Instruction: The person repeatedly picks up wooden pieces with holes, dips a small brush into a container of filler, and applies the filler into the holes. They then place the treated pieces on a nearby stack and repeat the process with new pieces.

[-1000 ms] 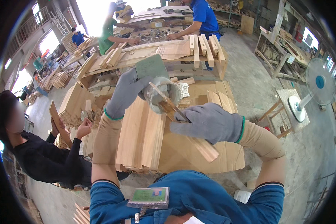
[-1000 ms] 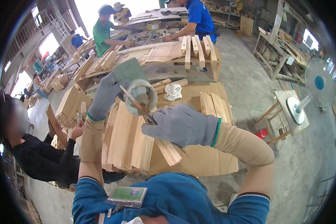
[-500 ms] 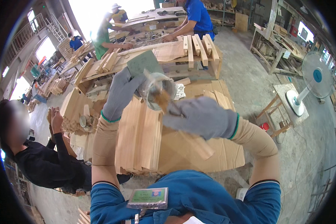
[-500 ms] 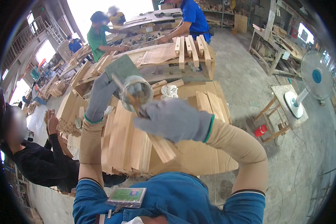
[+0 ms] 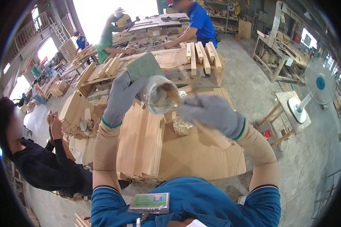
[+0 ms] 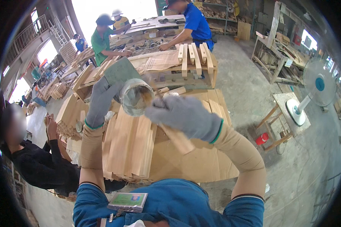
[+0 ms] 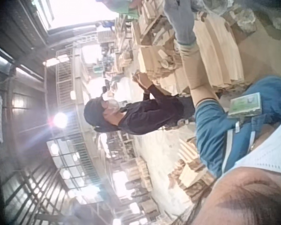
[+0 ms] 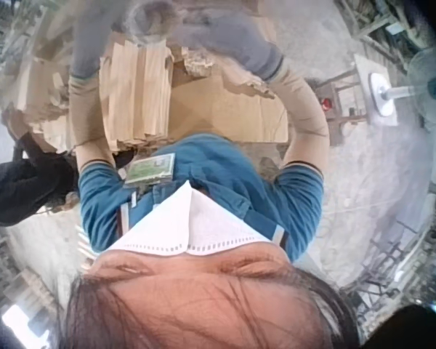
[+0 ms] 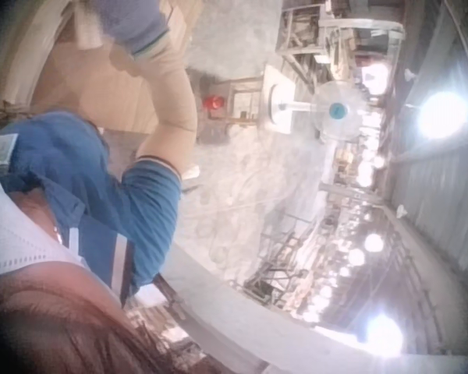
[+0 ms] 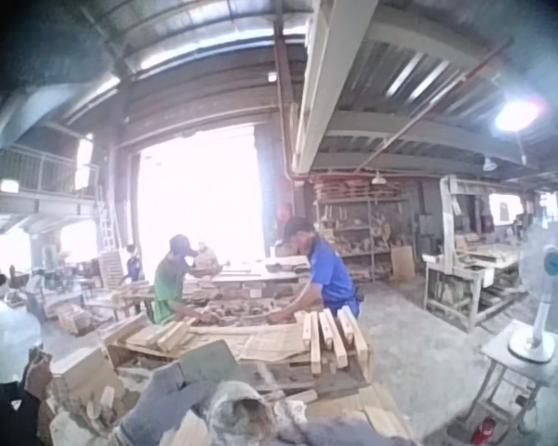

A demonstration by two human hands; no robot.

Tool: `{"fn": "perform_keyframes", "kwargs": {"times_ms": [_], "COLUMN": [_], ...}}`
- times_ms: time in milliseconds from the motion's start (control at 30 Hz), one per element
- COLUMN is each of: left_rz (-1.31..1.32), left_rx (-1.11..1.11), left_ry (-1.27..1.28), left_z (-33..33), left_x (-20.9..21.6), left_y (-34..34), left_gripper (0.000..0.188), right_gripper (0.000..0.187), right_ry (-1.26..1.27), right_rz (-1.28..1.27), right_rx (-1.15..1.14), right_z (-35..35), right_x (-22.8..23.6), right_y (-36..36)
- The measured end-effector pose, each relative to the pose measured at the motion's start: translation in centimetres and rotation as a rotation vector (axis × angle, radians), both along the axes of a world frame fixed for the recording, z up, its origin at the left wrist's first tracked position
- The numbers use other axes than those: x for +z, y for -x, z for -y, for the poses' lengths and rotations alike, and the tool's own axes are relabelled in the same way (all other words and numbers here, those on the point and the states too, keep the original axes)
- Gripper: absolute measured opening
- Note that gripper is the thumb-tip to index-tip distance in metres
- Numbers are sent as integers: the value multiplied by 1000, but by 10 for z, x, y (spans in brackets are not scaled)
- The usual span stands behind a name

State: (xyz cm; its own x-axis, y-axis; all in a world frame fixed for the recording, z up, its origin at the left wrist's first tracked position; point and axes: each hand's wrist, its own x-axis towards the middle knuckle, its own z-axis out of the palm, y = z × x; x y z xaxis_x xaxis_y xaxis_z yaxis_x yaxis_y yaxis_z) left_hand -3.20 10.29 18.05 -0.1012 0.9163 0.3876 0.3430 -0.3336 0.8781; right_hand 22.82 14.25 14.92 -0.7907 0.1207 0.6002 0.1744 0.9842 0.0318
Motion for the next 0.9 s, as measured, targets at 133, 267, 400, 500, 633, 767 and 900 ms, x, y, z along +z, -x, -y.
{"fn": "perform_keyframes", "kwargs": {"times_ms": [133, 267, 400, 500, 633, 767, 900], "left_rz": [22, 12, 35, -37, -42, -65, -79], "left_rx": [4, 29, 19, -29, -17, 9, 11], "left_ry": [-85, -83, -30, -84, -67, -113, -189], "left_z": [-5, -5, -7, -10, -13, -11, -9], "left_x": [-13, -15, -24, -29, -24, -20, -22], "left_y": [4, 3, 0, 5, 11, 7, 8], "left_gripper": [26, 27, 26, 26, 26, 27, 27], "right_gripper": [33, 33, 34, 34, 35, 41, 39], "right_ry": [14, 216, -3, -135, -42, -80, -84], "right_rz": [-86, -55, -3, -7, 83, 83, 19], "right_rx": [156, 59, 153, 102, 166, 55, 117], "right_z": [-4, -8, -11, -3, -8, -6, -13], "right_x": [-10, -13, -27, -8, -10, 0, -1], "right_y": [-1, 2, 3, 11, 6, 3, 2]}}
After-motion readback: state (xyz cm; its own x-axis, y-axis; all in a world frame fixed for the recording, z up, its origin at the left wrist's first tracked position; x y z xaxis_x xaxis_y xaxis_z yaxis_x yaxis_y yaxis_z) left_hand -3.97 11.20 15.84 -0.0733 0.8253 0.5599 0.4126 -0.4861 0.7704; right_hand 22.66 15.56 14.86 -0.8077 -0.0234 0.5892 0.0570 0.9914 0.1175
